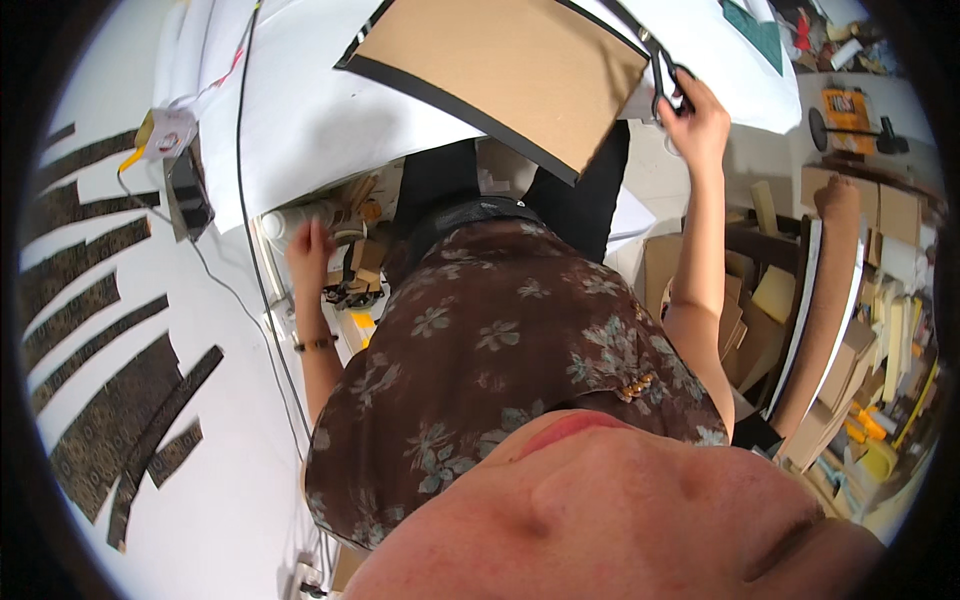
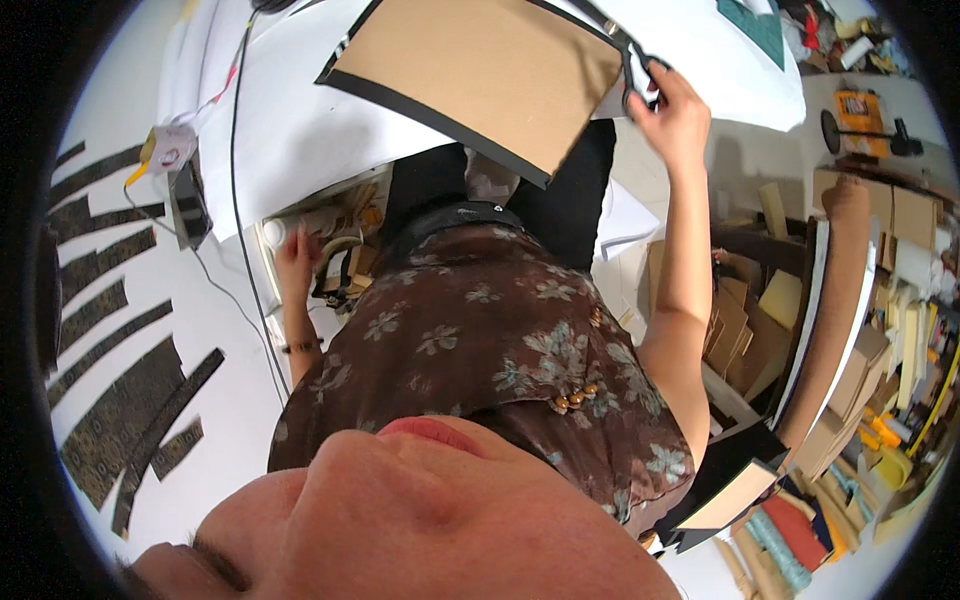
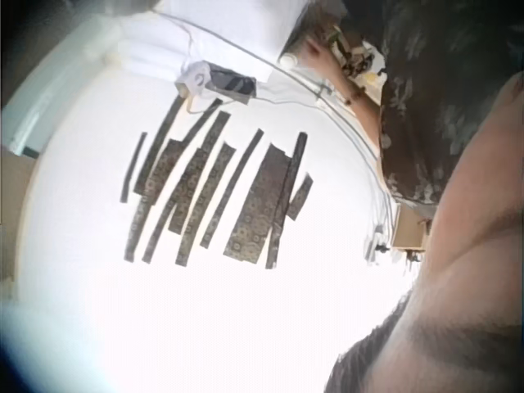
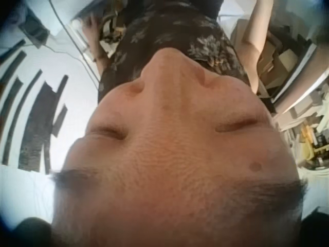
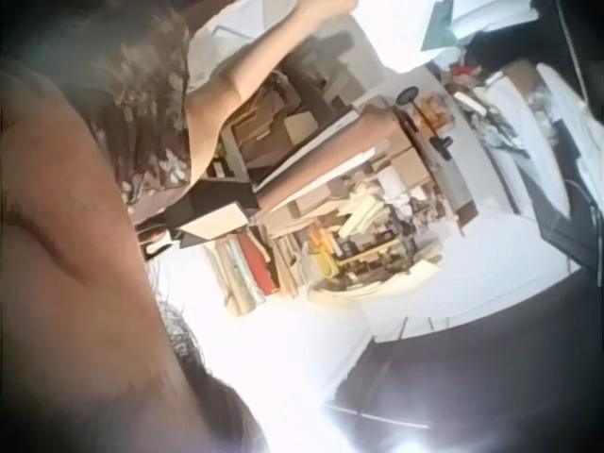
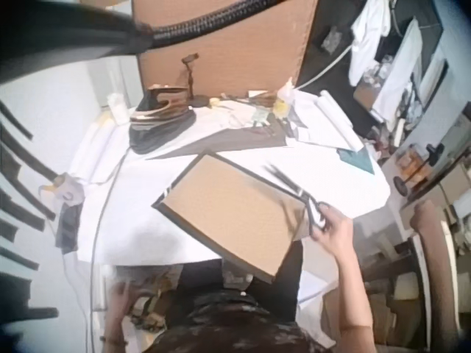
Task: The person cuts a black fabric strip with scissors, folds and irons it, then cuts a larger piece of fabric and irons it. The person then uses a lighter to seal the edges of the fabric and begins sewing the fabric with a needle and thread.
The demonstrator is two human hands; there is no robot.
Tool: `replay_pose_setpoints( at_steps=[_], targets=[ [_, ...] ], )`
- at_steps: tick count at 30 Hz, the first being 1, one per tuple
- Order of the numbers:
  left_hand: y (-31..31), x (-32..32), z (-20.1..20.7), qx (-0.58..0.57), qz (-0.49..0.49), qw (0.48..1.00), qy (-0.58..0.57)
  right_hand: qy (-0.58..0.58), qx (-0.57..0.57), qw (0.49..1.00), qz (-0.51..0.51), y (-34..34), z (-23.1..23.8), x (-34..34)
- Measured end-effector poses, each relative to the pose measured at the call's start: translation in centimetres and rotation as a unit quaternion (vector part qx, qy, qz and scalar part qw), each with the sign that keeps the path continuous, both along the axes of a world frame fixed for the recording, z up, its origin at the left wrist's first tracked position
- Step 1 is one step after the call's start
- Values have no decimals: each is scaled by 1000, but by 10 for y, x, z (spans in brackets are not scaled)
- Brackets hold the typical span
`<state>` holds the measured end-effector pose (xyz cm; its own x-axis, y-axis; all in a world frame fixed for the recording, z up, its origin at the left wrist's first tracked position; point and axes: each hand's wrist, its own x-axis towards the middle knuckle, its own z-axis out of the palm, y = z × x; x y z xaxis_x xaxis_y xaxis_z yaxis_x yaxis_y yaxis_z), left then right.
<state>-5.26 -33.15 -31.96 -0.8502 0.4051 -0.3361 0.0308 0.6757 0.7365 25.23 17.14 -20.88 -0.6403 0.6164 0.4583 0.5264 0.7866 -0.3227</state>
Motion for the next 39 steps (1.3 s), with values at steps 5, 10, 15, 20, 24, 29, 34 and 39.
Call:
replay_pose_setpoints(
  at_steps=[5, 10, 15, 20, 24, 29, 34, 39],
  targets=[
    [-149, 19, -106, -317, -203, 923, 76, -69, 45, 996, -44, 105, -64, 5],
    [-98, 26, -73, -283, -59, 948, 129, -105, 31, 994, -32, 151, -76, 2],
    [-3, 11, 15, -133, -26, 943, 303, -314, 7, 949, 10, 177, -18, -46],
    [158, 10, 95, 243, -281, 872, 320, -196, 89, 943, 252, 106, 78, -243],
    [246, 14, 90, 181, -451, 807, 336, -33, 81, 925, 369, 70, 64, -467],
    [284, 26, 50, 88, -511, 751, 409, 42, 114, 922, 368, 106, 55, -613],
    [281, 25, 47, 123, -518, 764, 365, -65, 107, 926, 357, 107, 77, -637],
    [282, 19, 43, 65, -510, 767, 383, 2, 137, 922, 361, 74, 161, -531]
  ],
)
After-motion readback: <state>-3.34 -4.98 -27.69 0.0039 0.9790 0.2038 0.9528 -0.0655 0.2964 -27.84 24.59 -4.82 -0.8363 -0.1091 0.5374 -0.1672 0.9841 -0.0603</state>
